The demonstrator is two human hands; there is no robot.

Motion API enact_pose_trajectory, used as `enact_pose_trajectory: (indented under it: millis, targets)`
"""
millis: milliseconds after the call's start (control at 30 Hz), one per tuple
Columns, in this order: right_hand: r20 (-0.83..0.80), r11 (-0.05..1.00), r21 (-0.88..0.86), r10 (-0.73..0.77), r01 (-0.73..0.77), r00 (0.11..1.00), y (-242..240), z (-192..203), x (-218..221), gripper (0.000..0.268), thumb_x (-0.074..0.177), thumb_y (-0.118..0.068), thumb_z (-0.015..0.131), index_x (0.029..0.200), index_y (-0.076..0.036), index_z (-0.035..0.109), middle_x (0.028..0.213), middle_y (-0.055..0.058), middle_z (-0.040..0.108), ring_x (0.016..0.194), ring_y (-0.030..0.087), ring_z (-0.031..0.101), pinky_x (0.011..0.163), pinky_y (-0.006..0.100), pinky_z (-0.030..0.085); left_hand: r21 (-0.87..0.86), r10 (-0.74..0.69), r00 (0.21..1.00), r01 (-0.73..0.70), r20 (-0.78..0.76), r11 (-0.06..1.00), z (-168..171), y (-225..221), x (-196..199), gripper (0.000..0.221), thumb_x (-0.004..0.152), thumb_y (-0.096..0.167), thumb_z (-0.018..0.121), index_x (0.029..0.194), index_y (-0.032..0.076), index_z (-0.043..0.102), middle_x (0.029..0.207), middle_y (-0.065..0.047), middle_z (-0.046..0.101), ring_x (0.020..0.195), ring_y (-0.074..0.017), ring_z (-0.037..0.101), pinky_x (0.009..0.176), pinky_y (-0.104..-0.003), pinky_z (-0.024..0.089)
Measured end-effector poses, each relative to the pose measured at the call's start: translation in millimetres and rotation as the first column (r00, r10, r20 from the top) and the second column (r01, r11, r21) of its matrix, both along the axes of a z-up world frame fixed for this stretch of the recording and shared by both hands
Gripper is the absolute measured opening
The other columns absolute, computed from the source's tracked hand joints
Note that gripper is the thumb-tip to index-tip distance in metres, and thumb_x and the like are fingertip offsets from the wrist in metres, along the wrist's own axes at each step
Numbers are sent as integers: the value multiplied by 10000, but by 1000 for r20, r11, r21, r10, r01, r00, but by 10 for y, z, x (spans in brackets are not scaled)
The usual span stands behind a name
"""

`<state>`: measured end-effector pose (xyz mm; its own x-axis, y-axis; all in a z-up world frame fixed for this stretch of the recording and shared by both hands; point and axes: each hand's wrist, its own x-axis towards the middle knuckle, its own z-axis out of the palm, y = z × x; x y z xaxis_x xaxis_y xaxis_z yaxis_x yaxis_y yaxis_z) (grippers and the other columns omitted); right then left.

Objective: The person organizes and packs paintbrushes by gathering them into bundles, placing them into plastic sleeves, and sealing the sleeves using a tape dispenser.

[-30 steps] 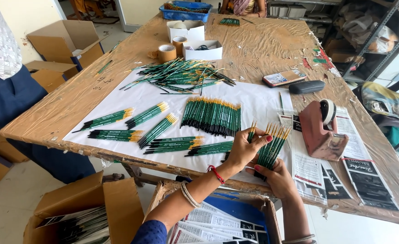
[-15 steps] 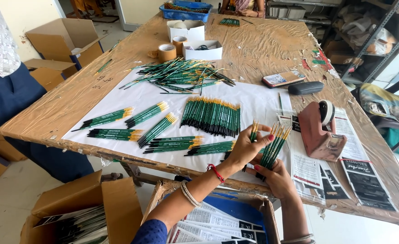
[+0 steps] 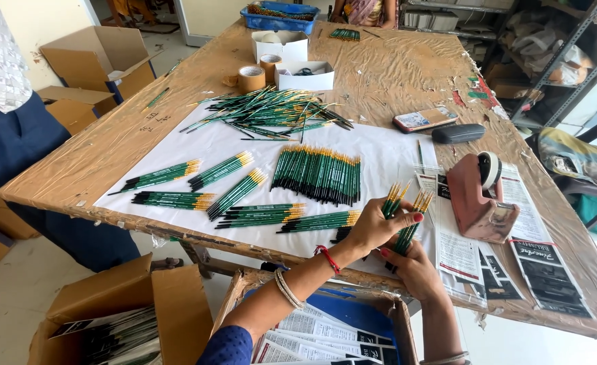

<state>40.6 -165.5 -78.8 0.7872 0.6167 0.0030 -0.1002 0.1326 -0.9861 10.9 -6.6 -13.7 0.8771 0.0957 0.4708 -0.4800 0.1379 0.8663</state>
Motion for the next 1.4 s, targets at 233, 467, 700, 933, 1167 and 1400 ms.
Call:
enact_pose_trajectory:
  millis: [233,467,700,933,1167,1400]
  targets:
    - [1,1000,-31,-6,6,1000,58,239,-150,355,932,11,606,1284,11,656,1067,111,734,914,128,655,778,268,515,-81,160,986,-156,41,984,48,4,-44,398,1028,452,665,1000,55,665,796,19,598,668,-103,556,580,-256,452]
    - [105,996,-64,73,-67,992,10,99,-73,222,925,8,617,1135,46,682,1011,81,745,889,125,658,779,288,543,96,84,995,-89,52,991,245,-75,-215,398,944,400,776,1053,27,690,647,86,461,599,-30,395,524,-225,322]
    - [133,993,8,115,-117,984,-22,14,-21,202,959,2,628,1139,69,691,1009,90,729,883,119,635,762,295,530,149,95,995,-94,3,984,175,-40,-185,291,902,304,810,934,16,785,633,80,531,596,-28,432,508,-247,348]
    - [148,991,-4,134,-135,980,44,280,-191,277,939,21,601,1206,64,661,1093,109,751,986,140,673,882,303,547,53,29,999,-27,-39,998,213,19,-215,270,907,282,794,948,15,787,679,64,640,619,-25,507,519,-237,402]
    - [27,999,5,-45,45,999,-108,-480,302,317,989,21,551,1299,83,563,1095,157,651,968,193,578,812,368,464,273,56,790,-276,611,922,726,217,-876,226,886,213,752,1063,88,688,837,-26,635,770,-134,614,699,-293,507]
    - [-193,982,77,-156,174,969,226,594,-350,322,977,-39,452,1275,0,567,952,51,649,733,80,635,623,220,508,552,-422,526,-831,739,-70,447,1046,-113,137,1066,112,627,941,102,571,672,12,487,540,-161,609,439,-372,481]
